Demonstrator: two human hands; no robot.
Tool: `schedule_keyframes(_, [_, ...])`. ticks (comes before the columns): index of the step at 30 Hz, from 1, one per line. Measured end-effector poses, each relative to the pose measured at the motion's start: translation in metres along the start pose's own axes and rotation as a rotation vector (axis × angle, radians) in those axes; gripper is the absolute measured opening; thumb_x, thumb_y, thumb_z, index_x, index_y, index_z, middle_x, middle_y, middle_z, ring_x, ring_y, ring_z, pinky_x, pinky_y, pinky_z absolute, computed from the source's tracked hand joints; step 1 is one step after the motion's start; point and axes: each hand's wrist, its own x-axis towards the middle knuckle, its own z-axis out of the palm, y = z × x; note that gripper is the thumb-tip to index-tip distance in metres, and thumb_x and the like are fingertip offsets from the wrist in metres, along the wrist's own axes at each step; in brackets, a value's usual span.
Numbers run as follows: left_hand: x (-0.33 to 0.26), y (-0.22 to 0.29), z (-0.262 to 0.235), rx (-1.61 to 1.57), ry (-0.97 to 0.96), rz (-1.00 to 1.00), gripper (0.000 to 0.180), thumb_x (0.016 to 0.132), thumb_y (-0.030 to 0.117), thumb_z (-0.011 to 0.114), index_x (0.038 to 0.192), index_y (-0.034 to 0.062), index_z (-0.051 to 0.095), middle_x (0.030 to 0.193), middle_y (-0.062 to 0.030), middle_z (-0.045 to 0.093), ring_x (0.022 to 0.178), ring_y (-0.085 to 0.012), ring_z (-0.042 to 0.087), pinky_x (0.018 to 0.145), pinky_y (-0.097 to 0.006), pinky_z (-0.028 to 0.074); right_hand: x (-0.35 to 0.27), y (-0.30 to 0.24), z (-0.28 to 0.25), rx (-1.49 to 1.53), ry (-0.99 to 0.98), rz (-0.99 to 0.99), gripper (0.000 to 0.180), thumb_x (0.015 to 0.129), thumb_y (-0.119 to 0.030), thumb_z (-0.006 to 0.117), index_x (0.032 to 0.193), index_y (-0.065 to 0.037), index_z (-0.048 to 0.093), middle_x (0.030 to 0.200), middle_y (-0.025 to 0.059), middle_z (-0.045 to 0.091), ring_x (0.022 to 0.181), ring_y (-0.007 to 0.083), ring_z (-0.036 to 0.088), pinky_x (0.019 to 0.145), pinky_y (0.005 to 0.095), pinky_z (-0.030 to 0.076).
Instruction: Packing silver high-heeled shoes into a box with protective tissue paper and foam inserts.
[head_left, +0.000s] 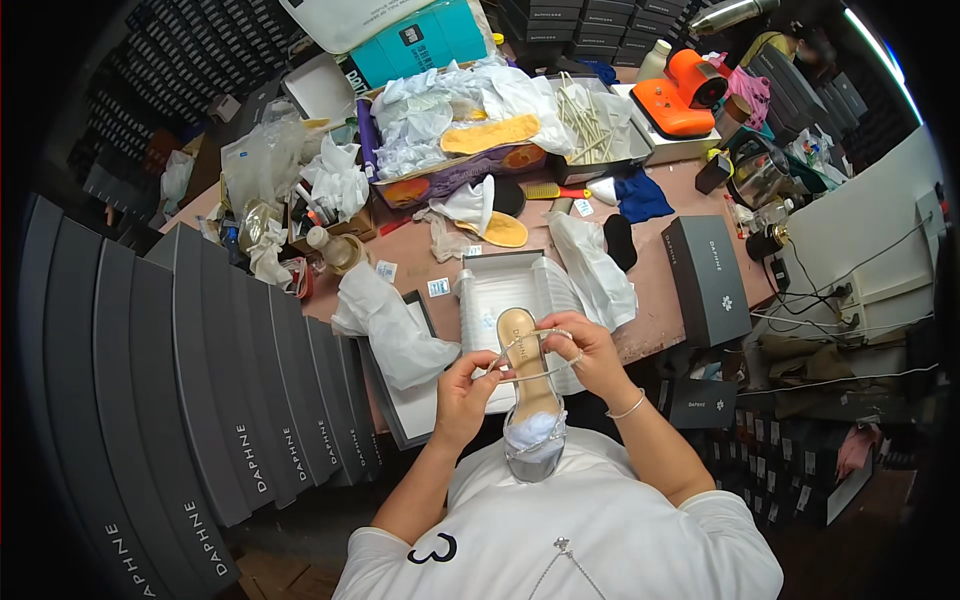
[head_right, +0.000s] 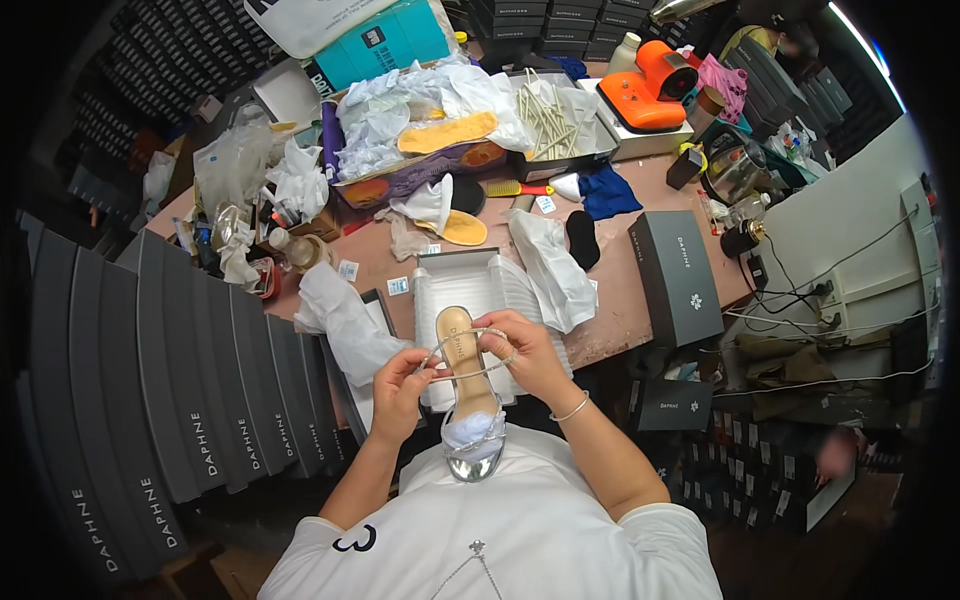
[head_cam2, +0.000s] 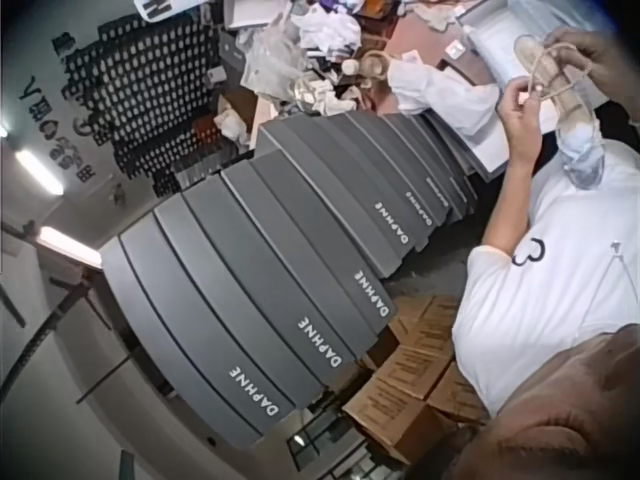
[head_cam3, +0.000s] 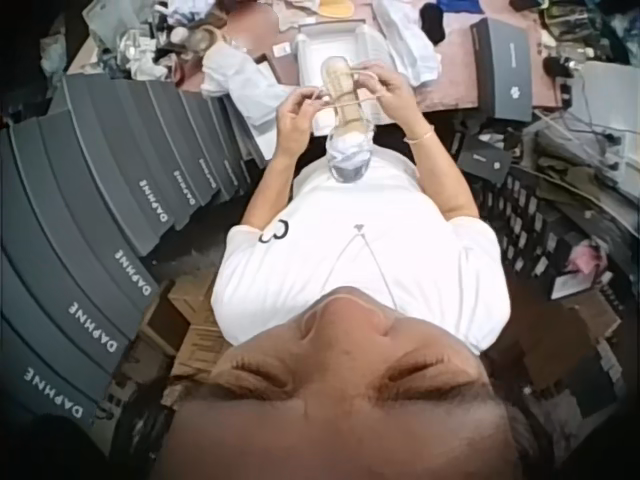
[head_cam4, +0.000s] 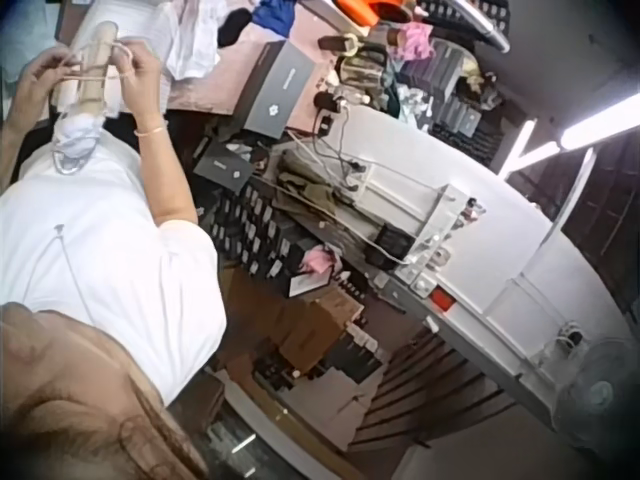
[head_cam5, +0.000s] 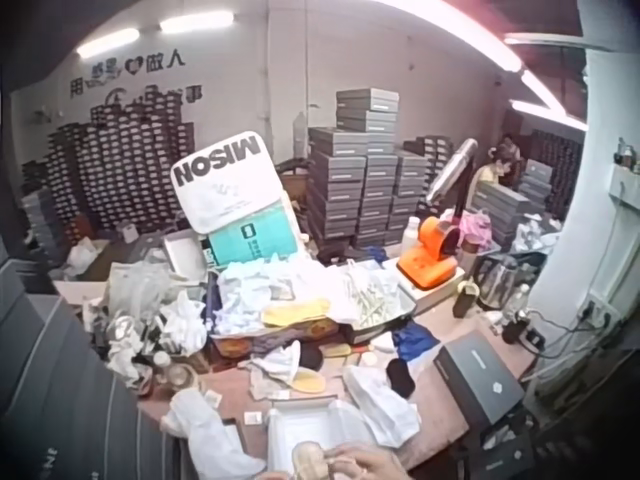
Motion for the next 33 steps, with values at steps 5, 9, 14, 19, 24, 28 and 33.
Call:
schedule_keyframes(5, [-0.005, 0.004, -0.014, 0.079, -0.041, 0.049, 0.016, 0.085, -0.005, 0.051, 0.097, -0.005, 0.062, 0.098, -0.0093, 0.06, 0.089, -0.0151, 0.061, 0.087, -0.027, 0.049, 0.01, -0.027, -0.001, -0.333, -0.2, -0.19, 0.017, 0.077, -0.01, 0.074, 0.078, 0.001, 0.061, 0.105, 0.0119, 0.064, 0.093, 0.0236, 0.063, 0.078, 0.033, 0.051])
schedule_keyframes(9, [-0.006, 0.011, -0.025, 0.042, -0.065, 0.065, 0.02, 0.086, -0.005, 0.051, 0.102, -0.0049, 0.063, 0.099, -0.0087, 0.056, 0.091, -0.014, 0.06, 0.085, -0.029, 0.051, 0.013, -0.036, 0.005, -0.39, -0.165, -0.232, 0.03, 0.071, -0.004, 0.078, 0.068, -0.002, 0.048, 0.091, 0.0117, 0.067, 0.084, 0.0231, 0.066, 0.07, 0.029, 0.051])
schedule_keyframes(14, [-0.007, 0.019, -0.026, 0.034, -0.098, 0.125, 0.023, 0.084, -0.008, 0.053, 0.105, -0.0055, 0.063, 0.107, -0.0089, 0.052, 0.084, -0.0137, 0.06, 0.081, -0.027, 0.053, 0.016, -0.038, 0.015, -0.345, -0.056, -0.169, 0.028, 0.075, -0.003, 0.075, 0.066, 0.0, 0.048, 0.081, 0.0084, 0.068, 0.069, 0.0141, 0.064, 0.061, 0.0261, 0.049])
schedule_keyframes(19, [-0.005, 0.022, -0.034, -0.008, -0.025, 0.086, 0.023, 0.087, -0.006, 0.051, 0.107, -0.0051, 0.062, 0.106, -0.0088, 0.054, 0.084, -0.0119, 0.058, 0.071, -0.023, 0.051, 0.016, -0.025, 0.014, 0.134, -0.034, 0.119, 0.024, 0.085, -0.004, 0.067, 0.069, 0.001, 0.052, 0.085, 0.0099, 0.066, 0.072, 0.0107, 0.064, 0.063, 0.0268, 0.054])
schedule_keyframes(24, [0.003, 0.017, -0.04, 0.122, -0.157, 0.185, 0.029, 0.09, 0.0, 0.051, 0.117, -0.0029, 0.059, 0.101, -0.0079, 0.058, 0.082, -0.011, 0.057, 0.064, -0.022, 0.046, 0.026, -0.016, 0.012, 0.199, -0.122, 0.184, 0.02, 0.087, 0.0, 0.06, 0.07, 0.003, 0.05, 0.088, 0.013, 0.065, 0.076, 0.0148, 0.066, 0.067, 0.028, 0.058])
schedule_keyframes(28, [0.0, 0.027, -0.028, 0.317, -0.169, 0.157, 0.049, 0.082, -0.003, 0.064, 0.13, 0.0014, 0.051, 0.102, -0.0065, 0.058, 0.09, -0.0099, 0.055, 0.07, -0.022, 0.045, 0.029, -0.019, 0.009, 0.329, -0.085, 0.263, 0.022, 0.087, -0.003, 0.063, 0.069, 0.0, 0.052, 0.086, 0.0124, 0.065, 0.077, 0.014, 0.066, 0.067, 0.0281, 0.057])
schedule_keyframes(33, [0.004, 0.019, -0.033, 0.014, -0.134, 0.041, 0.047, 0.086, -0.001, 0.064, 0.131, 0.0015, 0.049, 0.102, -0.0027, 0.057, 0.089, -0.0082, 0.054, 0.069, -0.021, 0.044, 0.025, -0.012, 0.004, 0.283, -0.12, 0.246, 0.017, 0.086, -0.002, 0.064, 0.074, 0.003, 0.055, 0.089, 0.0129, 0.063, 0.079, 0.016, 0.067, 0.071, 0.0284, 0.058])
